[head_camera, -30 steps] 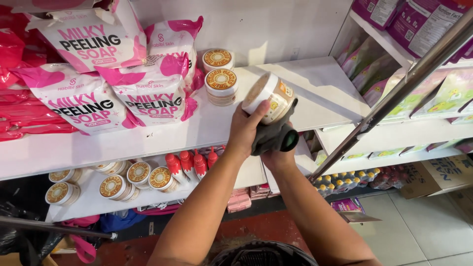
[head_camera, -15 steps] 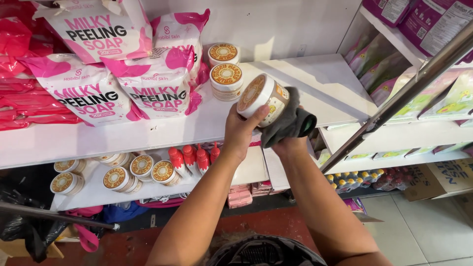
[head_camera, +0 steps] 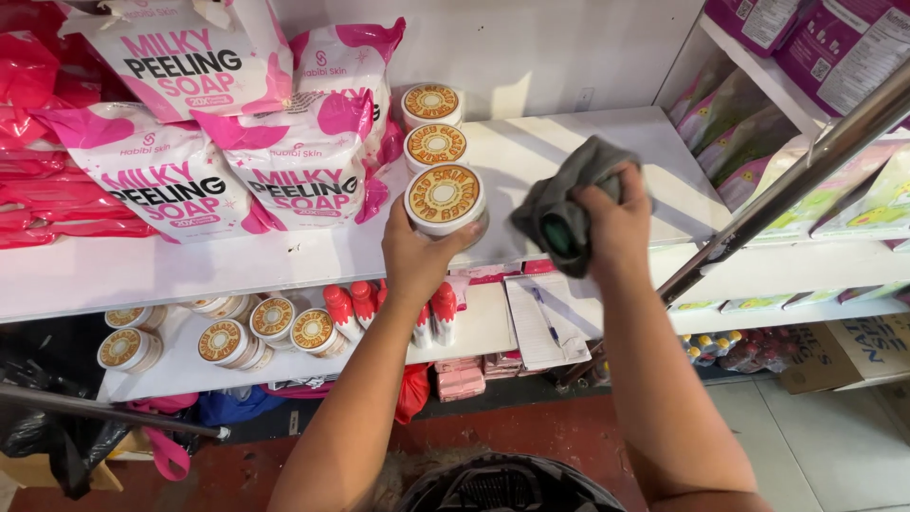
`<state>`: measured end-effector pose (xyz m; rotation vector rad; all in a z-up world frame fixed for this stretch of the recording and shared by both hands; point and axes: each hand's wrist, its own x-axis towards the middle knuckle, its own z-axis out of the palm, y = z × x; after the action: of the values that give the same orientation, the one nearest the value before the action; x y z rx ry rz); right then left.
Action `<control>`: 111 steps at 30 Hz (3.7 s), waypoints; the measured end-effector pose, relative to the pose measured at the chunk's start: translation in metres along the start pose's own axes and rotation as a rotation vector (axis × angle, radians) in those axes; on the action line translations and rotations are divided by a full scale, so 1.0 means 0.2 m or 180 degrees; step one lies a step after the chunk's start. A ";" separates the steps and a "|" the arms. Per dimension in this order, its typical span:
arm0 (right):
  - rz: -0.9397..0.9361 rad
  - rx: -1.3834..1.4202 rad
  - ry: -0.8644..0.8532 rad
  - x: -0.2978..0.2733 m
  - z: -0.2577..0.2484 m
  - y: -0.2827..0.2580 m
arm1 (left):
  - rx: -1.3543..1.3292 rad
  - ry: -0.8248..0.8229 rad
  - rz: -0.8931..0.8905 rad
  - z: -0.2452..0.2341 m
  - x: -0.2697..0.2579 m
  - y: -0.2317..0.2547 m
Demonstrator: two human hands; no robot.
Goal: The person wipes the lids of small jars with a dark cloth and places them on a shelf. They repeat this process for several jars, stacking them neatly on the shelf next to bags of peeling soap.
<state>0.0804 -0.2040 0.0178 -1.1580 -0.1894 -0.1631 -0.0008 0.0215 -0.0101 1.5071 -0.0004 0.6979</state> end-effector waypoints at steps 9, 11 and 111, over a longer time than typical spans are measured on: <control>-0.0180 -0.5259 -0.0924 0.24 0.02 0.16 | 0.0823 -0.0019 0.0119 -0.01 -0.02 0.06; -0.0237 -0.5394 -0.1052 0.20 0.08 0.16 | 0.0841 -0.0020 0.0147 -0.01 -0.01 0.04; -0.1810 -0.2947 -0.1171 -0.89 0.82 0.20 | 0.2747 -0.0391 0.1081 -0.82 -0.26 0.36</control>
<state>-0.0935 -0.0331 0.0045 -2.0315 -0.8326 -0.5806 -0.1408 0.1417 0.0177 2.4133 -0.0556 0.9358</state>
